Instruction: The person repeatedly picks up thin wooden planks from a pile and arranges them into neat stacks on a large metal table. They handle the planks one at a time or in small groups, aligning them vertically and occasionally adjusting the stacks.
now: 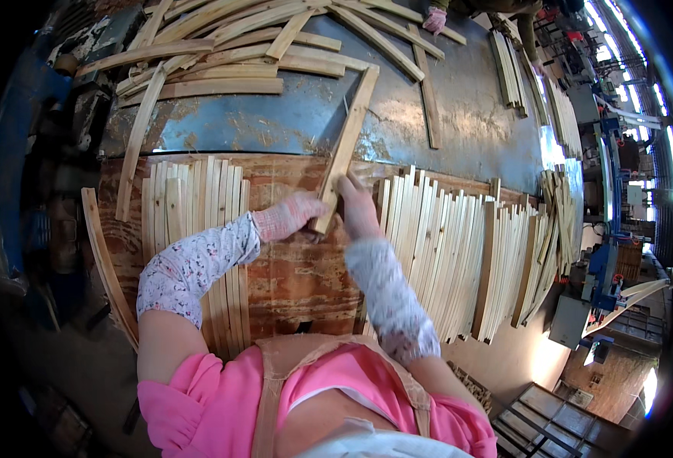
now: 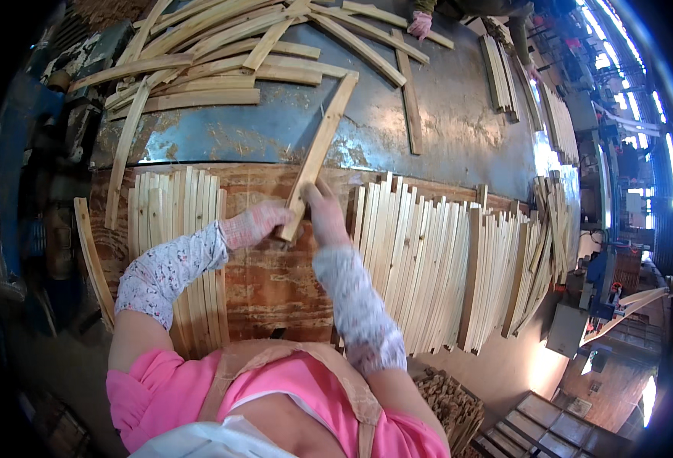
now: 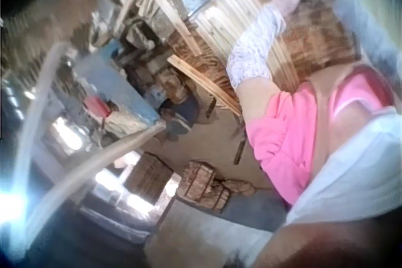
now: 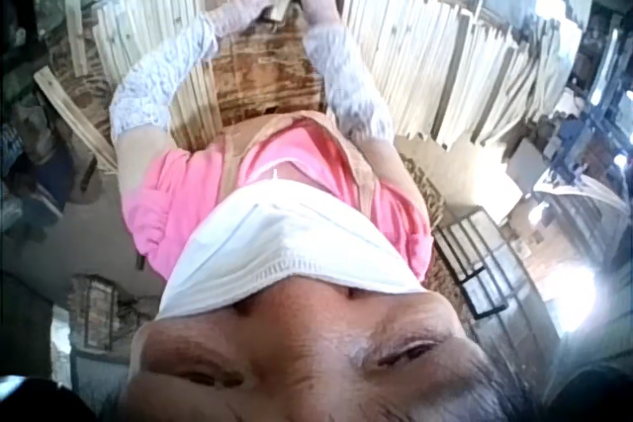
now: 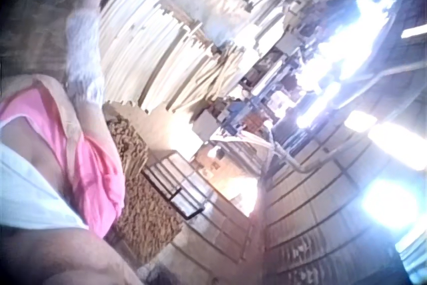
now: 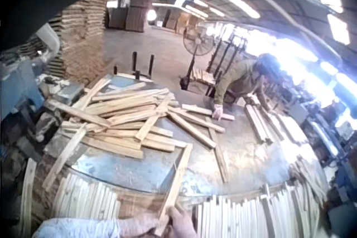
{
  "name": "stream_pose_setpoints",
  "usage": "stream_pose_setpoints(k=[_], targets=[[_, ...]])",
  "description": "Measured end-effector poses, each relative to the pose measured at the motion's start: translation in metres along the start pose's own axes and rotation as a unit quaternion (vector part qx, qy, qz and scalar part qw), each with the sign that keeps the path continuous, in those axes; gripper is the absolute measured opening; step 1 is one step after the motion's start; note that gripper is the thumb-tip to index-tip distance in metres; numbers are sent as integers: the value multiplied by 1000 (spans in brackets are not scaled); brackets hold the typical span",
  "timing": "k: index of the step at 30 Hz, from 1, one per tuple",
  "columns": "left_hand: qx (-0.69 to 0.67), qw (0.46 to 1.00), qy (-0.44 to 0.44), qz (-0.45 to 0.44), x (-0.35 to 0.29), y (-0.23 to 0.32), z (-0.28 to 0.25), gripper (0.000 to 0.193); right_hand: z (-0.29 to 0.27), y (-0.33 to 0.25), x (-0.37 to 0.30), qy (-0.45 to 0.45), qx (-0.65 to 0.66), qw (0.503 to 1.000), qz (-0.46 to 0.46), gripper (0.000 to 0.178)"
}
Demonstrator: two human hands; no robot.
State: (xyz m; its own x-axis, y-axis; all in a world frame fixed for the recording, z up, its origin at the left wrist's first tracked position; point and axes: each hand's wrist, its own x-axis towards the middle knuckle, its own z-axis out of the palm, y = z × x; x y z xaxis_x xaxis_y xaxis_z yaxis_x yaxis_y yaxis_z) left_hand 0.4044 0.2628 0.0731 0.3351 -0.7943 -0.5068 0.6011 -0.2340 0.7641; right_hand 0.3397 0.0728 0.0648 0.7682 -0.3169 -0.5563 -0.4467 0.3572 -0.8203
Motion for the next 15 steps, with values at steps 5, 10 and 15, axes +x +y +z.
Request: stream_pose_setpoints(k=[5, 10, 15], targets=[[393, 878, 118, 248, -22, 15, -62, 23, 16, 18, 13, 42, -4, 999, 9, 43], [414, 696, 547, 214, -64, 11, -238, 67, -9, 51, -34, 58, -27, 998, -10, 51], [579, 526, 614, -112, -150, -13, -321, 73, -59, 64, -99, 171, -83, 981, -35, 65]])
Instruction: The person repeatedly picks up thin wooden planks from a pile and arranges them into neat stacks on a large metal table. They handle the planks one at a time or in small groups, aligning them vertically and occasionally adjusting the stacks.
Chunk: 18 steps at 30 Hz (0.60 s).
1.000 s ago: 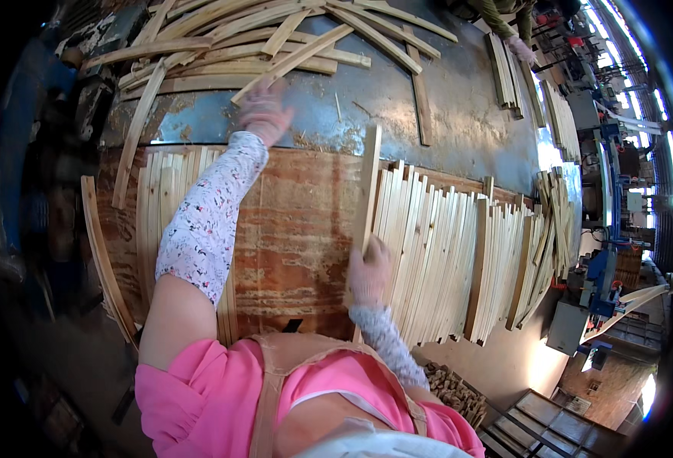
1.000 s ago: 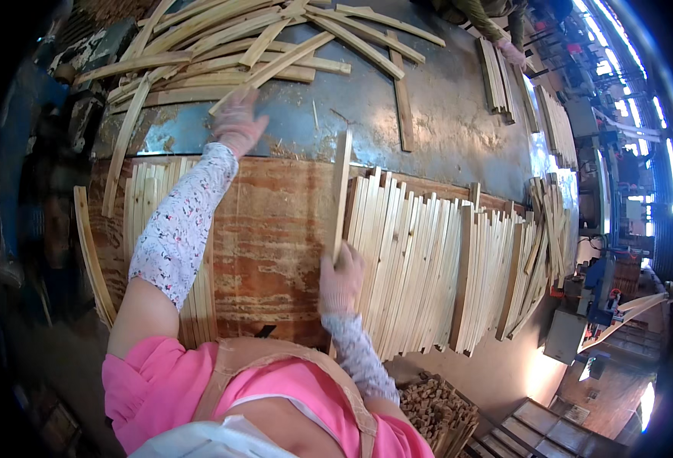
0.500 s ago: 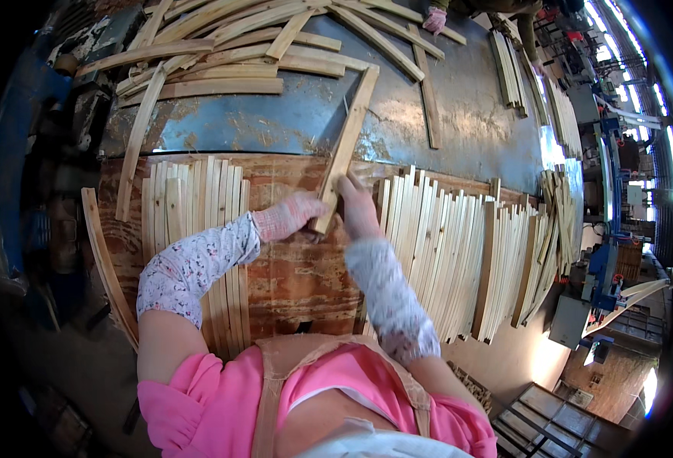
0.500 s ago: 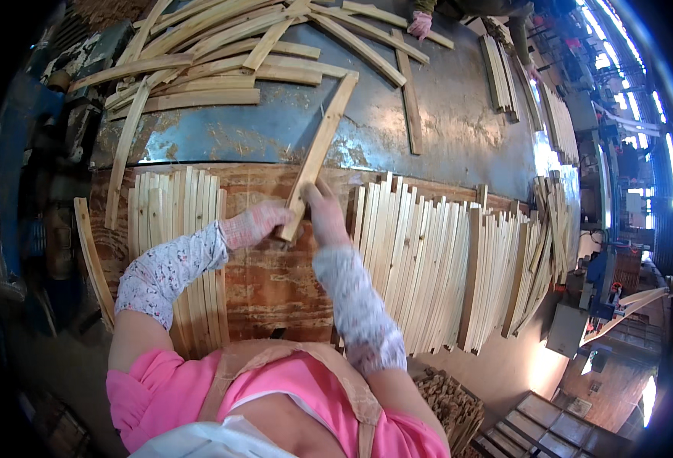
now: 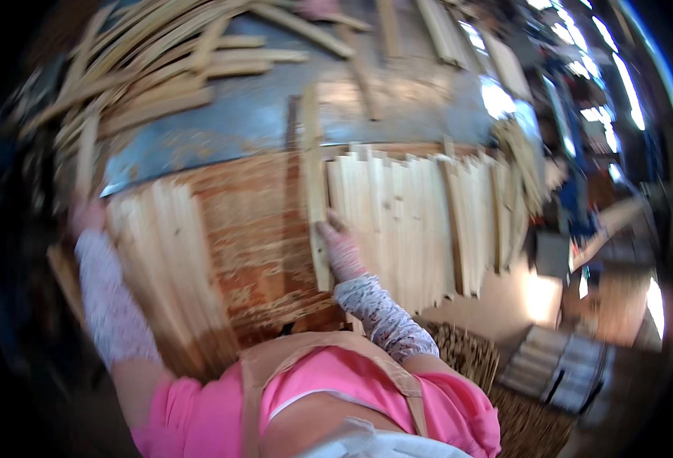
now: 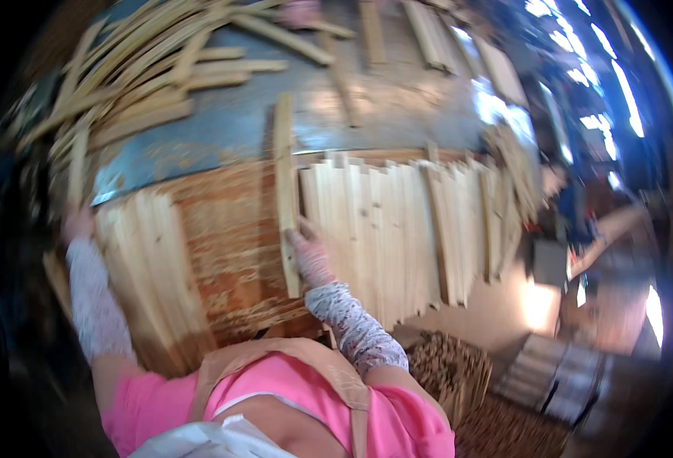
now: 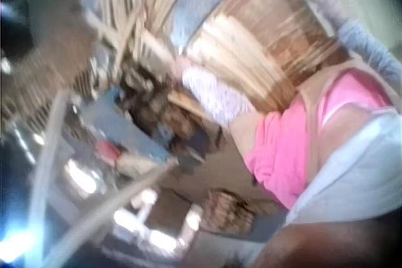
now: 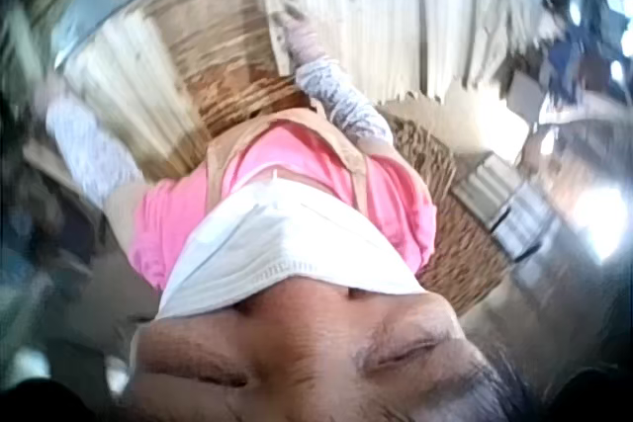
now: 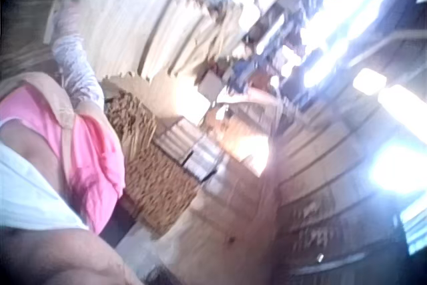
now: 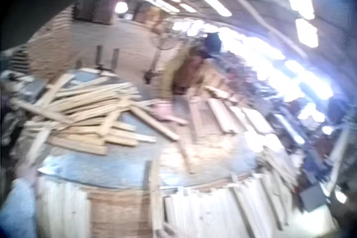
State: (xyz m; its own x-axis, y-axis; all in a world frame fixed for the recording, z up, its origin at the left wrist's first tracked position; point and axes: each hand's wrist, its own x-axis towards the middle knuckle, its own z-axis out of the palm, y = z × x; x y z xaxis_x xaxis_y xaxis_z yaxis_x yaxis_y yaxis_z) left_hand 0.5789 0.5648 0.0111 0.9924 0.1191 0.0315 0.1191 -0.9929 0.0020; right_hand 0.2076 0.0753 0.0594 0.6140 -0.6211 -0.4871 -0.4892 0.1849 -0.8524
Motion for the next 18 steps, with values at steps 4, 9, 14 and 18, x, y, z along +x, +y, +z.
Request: stream_pose_setpoints(k=[4, 9, 14, 18], targets=[[-135, 980, -149, -9, -11, -40, 20, 66, -134, 14, 3, 119, -51, 990, -53, 60], [-155, 983, 55, 82, 4, -110, 67, 48, -451, -144, 28, 236, -852, 462, 61, 20], [-507, 820, -223, -141, -60, -14, -46, 24, -471, -185, 50, 370, -616, 679, -151, 47], [-770, 585, -227, -118, -156, 81, -70, 35, -270, -80, 100, 44, -254, 945, -200, 51]])
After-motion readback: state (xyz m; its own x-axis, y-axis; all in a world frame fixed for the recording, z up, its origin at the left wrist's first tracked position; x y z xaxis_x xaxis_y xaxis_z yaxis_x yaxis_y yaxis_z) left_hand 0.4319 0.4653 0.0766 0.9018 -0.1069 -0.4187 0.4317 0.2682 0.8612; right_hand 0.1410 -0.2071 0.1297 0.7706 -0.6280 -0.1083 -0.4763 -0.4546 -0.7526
